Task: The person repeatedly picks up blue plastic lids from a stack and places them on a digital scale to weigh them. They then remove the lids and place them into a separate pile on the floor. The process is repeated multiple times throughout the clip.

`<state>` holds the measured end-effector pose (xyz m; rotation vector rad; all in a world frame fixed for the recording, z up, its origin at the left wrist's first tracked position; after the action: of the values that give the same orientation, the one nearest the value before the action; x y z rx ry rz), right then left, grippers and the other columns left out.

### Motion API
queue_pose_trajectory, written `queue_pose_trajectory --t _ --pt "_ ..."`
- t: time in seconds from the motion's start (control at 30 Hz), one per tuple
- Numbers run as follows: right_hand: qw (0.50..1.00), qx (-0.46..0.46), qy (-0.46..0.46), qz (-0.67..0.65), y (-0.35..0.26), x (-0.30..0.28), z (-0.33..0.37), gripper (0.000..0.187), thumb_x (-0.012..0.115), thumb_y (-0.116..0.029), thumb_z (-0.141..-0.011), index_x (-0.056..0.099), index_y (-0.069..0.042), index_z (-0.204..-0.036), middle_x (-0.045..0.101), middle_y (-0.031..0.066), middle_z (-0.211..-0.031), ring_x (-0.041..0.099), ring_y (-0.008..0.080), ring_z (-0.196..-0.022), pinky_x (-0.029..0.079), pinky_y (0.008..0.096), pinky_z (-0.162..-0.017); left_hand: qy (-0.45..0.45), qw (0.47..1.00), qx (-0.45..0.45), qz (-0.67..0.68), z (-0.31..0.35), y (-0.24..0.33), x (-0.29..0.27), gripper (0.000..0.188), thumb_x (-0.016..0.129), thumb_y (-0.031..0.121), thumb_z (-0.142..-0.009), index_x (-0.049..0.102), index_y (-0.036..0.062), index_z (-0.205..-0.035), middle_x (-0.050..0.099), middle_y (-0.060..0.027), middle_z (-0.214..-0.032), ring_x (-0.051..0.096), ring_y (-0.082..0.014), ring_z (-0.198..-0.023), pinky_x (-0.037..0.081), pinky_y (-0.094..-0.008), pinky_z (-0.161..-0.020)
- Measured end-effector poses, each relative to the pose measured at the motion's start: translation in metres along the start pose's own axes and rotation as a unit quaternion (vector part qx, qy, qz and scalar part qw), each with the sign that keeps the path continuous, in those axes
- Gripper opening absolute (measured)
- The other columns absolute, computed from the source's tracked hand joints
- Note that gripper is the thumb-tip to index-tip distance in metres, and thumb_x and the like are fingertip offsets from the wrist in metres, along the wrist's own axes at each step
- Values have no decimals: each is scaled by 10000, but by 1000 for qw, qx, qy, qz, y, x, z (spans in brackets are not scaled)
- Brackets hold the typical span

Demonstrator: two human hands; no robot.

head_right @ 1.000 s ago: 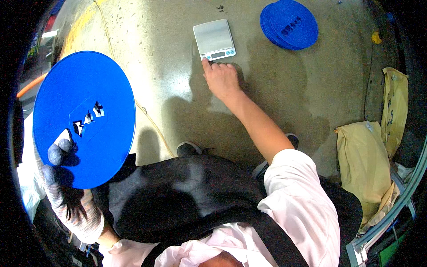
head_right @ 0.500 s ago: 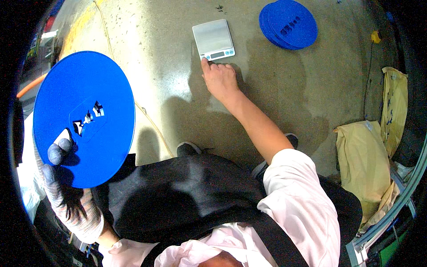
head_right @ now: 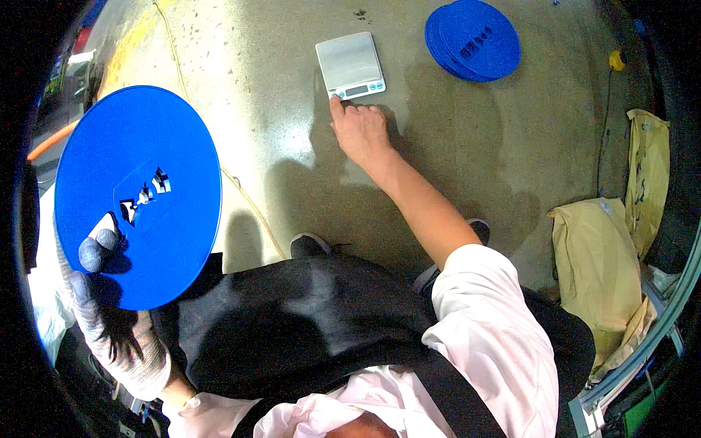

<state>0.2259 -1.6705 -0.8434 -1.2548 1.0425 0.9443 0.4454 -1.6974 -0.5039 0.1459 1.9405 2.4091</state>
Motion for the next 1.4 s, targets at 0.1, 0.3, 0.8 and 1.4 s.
queue_pose_trajectory --t 0.1,0.3,0.8,1.4 --pt "1000 3 3 1 3 1 1 480 673 -249 -828 543 -60 -1250 655 82 -728 663 249 -689 503 392 -638 -6 1000 -1 -1 -2 -2 2 624 581 206 -939 302 -9 -1454 641 -77 -1096 575 -230 -1101 362 -400 -1082" --pt "1000 3 0 -13 2 2 1 462 662 -234 -836 528 -54 -1241 654 85 -697 665 259 -654 511 393 -608 1 1000 -10 16 -2 -2 2 617 577 202 -942 302 -7 -1454 635 -74 -1070 570 -238 -1103 363 -407 -1082" --pt "937 -6 -59 -343 -65 -75 -7 340 580 -305 -924 564 -90 -1187 669 103 -829 662 237 -767 517 369 -671 37 998 20 -43 14 9 -9 597 560 207 -947 319 -2 -1451 582 -127 -1207 536 -258 -1170 358 -424 -1084" --pt "514 86 -93 -848 -119 -123 25 358 552 -137 -966 486 -26 -1301 571 52 -1125 570 97 -867 490 245 -739 30 994 42 -96 8 0 0 687 643 282 -881 350 16 -1442 574 -204 -1253 586 -281 -1128 427 -447 -1025"
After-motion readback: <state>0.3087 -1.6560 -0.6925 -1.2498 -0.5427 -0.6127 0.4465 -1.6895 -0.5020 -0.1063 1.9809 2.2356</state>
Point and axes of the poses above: each hand's wrist, its own z-axis away from the middle knuckle, its own x-axis out of the palm, y = z × x, the point moved 5 cm from there along -z, towards the middle knuckle
